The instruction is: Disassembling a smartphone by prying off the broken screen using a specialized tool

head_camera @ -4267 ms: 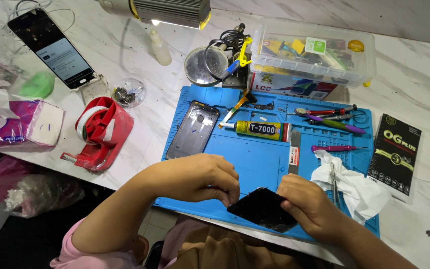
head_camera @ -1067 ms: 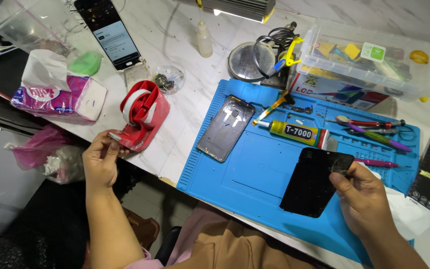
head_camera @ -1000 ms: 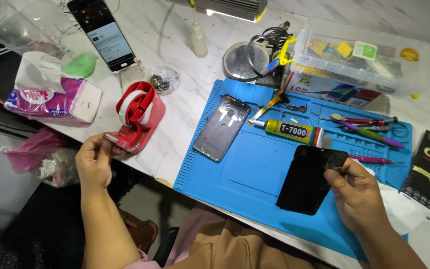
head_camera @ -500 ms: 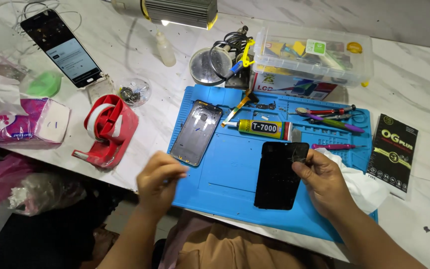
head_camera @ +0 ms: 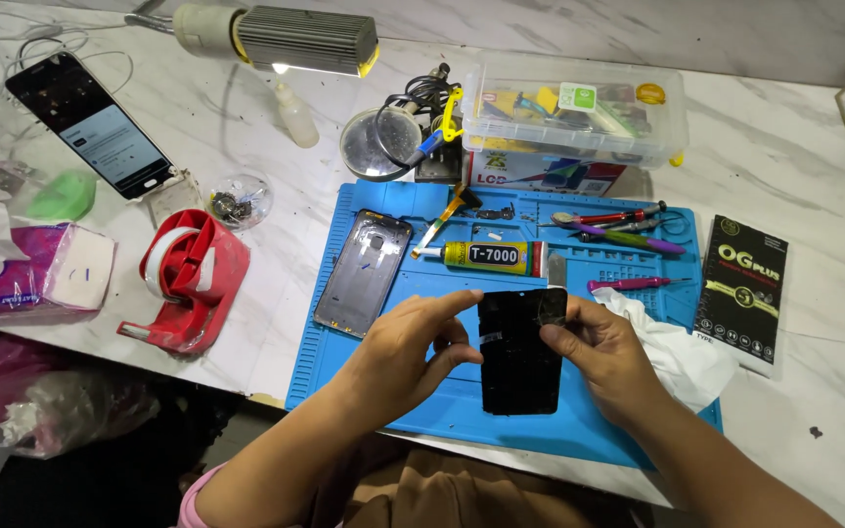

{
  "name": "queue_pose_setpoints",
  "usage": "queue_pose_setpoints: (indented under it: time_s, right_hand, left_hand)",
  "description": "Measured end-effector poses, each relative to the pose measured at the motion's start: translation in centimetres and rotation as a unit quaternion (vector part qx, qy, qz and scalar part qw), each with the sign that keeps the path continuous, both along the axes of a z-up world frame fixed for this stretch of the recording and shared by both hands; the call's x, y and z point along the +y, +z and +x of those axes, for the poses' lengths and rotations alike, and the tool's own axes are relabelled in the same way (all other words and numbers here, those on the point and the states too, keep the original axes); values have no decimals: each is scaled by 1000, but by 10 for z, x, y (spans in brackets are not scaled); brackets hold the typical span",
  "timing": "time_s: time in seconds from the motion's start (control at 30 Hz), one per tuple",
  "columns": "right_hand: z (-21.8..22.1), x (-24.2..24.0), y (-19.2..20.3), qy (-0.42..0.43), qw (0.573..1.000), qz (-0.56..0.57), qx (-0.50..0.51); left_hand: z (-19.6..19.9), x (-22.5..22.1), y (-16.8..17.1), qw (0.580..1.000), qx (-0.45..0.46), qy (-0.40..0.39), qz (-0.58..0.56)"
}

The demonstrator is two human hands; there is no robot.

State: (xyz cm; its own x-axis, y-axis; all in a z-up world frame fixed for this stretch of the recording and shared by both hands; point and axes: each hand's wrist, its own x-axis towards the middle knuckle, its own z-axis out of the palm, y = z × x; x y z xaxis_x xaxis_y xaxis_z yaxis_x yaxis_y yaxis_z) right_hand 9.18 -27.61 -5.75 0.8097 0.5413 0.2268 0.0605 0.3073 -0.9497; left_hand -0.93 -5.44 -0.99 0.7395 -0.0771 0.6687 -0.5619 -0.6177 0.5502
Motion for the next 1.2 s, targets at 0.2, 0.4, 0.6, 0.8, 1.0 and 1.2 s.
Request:
queue_pose_setpoints:
  time_s: [0.2, 0.4, 0.6, 0.8, 1.0, 1.2]
  right_hand:
    - [0, -1, 1, 5, 1000, -9, -3]
    - [2, -3, -3, 4, 1000, -16, -1]
    - [6, -6, -17, -4, 1000, -18, 9]
    - [5, -9, -16, 5, 999, -37, 21]
    - [2, -8, -11, 16, 999, -26, 39]
    - [2, -10, -23, 49, 996, 0, 79]
  left_hand:
    - [0, 5, -2, 999, 43, -27, 14]
    - [2, 6, -9, 997, 75, -35, -6]
    - [3, 2, -18, 993, 99, -48, -39]
    - [5, 1, -32, 991, 121, -26, -53]
    - [6, 3, -29, 981, 167, -33, -92]
    - [3, 5, -4, 962, 191, -167, -102]
